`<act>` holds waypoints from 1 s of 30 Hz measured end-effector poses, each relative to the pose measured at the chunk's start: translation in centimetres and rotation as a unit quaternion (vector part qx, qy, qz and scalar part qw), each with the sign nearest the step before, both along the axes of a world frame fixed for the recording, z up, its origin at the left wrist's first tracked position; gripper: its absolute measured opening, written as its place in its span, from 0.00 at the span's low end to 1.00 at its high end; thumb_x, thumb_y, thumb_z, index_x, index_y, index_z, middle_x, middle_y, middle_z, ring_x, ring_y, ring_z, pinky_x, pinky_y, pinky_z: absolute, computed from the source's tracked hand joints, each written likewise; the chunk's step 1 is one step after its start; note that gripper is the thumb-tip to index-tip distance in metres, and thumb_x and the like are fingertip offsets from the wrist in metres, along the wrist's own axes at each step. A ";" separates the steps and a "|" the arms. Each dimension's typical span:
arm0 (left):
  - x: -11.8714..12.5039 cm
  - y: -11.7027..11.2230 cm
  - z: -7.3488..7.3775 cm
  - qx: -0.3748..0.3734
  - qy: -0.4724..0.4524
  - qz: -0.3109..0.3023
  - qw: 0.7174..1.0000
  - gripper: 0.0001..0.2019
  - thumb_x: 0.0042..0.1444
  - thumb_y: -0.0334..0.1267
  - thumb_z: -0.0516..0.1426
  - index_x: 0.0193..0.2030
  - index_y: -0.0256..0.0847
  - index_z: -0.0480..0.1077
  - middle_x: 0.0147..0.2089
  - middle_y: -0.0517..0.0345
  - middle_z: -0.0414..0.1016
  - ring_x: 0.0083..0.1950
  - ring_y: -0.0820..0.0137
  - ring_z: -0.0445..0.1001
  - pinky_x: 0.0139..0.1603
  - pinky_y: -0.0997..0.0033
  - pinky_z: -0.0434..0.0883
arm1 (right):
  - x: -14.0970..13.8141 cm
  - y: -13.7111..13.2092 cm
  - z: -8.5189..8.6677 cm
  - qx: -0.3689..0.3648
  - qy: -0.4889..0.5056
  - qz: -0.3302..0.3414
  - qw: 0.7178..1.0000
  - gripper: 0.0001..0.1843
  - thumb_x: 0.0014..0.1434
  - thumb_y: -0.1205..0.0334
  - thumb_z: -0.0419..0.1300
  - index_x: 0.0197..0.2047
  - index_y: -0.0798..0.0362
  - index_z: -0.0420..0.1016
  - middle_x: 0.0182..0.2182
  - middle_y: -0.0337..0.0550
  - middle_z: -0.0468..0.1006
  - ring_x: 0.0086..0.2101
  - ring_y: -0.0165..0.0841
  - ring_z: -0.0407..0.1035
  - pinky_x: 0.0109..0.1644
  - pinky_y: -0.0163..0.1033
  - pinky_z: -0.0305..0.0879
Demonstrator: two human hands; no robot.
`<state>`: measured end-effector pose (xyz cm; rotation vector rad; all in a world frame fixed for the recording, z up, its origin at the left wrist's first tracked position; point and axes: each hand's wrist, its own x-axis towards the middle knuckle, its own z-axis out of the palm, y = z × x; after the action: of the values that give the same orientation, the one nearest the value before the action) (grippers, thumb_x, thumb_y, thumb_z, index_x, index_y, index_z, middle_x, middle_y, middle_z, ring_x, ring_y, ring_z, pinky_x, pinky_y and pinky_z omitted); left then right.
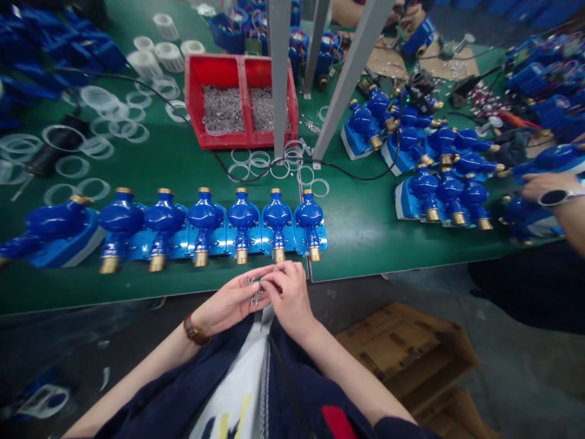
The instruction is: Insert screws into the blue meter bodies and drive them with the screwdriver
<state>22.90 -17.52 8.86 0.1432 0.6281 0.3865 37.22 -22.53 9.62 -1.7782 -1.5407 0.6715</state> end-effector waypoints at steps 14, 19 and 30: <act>2.1 1.5 -2.4 0.016 0.132 0.080 0.988 0.08 0.54 0.30 0.58 0.41 0.30 0.74 0.34 0.50 0.76 0.32 0.77 0.73 0.30 0.82 0.67 | 3.9 3.8 -2.4 0.048 -0.051 -0.099 0.993 0.06 0.58 0.63 0.56 0.30 0.53 0.72 0.33 0.43 0.70 0.39 0.33 0.64 0.46 0.42 0.62; 2.6 1.0 -3.2 0.026 0.173 0.089 0.980 0.09 0.52 0.36 0.60 0.32 0.30 0.74 0.26 0.57 0.70 0.24 0.82 0.65 0.23 0.83 0.60 | 6.2 3.3 -4.0 0.046 -0.205 -0.128 0.969 0.07 0.57 0.62 0.57 0.30 0.52 0.74 0.36 0.45 0.73 0.42 0.37 0.61 0.48 0.45 0.58; 1.2 -0.5 -3.7 -0.038 0.208 0.056 0.976 0.08 0.56 0.28 0.53 0.31 0.30 0.73 0.26 0.56 0.67 0.24 0.80 0.64 0.23 0.83 0.60 | 6.5 3.6 -6.4 0.039 -0.433 0.029 0.900 0.08 0.59 0.65 0.55 0.30 0.53 0.74 0.46 0.43 0.74 0.48 0.39 0.56 0.52 0.48 0.45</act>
<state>24.15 -18.03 5.16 0.1173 1.0671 0.4446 43.73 -18.95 3.22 -2.0970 -2.1371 -0.2304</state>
